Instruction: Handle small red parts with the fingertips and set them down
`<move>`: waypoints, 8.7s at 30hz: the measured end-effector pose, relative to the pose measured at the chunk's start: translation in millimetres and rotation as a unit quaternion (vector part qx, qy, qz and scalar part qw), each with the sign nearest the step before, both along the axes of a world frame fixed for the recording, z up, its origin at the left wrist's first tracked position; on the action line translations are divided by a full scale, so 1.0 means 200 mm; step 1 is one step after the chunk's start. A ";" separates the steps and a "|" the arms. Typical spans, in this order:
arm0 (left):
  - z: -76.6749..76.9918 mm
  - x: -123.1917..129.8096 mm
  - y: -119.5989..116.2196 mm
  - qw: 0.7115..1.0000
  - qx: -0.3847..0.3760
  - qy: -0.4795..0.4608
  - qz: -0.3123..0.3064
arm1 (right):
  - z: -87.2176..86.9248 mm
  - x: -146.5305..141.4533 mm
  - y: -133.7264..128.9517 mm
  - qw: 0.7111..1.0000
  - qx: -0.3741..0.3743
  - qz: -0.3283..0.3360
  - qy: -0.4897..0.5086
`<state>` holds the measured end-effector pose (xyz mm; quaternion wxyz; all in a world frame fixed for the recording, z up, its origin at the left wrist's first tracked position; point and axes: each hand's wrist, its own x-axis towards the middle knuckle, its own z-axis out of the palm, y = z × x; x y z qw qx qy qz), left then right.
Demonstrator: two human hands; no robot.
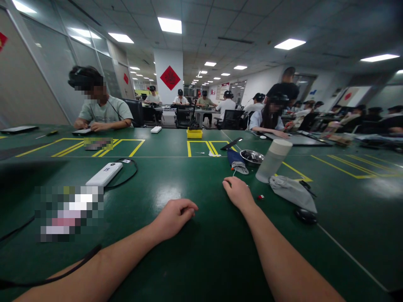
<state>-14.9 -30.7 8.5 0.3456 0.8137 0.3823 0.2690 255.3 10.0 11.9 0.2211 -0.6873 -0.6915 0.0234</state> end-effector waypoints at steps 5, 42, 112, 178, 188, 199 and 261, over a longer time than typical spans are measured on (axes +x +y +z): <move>0.00 0.00 0.00 1.000 0.015 -0.003 -0.001 | -0.08 0.00 0.08 0.999 0.022 -0.045 -0.021; 0.01 0.00 -0.01 0.998 0.053 0.007 -0.024 | -0.07 0.05 0.27 0.997 -0.027 -0.016 -0.074; -0.05 0.00 0.05 0.990 -0.064 -0.117 0.051 | 0.01 -0.41 -0.22 0.848 -0.166 0.248 0.438; -0.02 -0.01 0.08 0.960 -0.209 -0.185 0.011 | -0.07 -0.41 -0.22 0.758 -0.200 0.163 0.599; -0.02 -0.01 0.08 0.962 -0.207 -0.177 0.000 | -0.06 -0.41 -0.22 0.760 -0.212 0.170 0.591; -0.01 -0.01 0.08 0.964 -0.206 -0.165 0.013 | -0.06 -0.41 -0.22 0.753 -0.219 0.168 0.597; -0.02 0.02 0.05 0.904 -0.305 -0.294 0.052 | -0.04 -0.40 -0.22 0.713 -0.212 0.162 0.648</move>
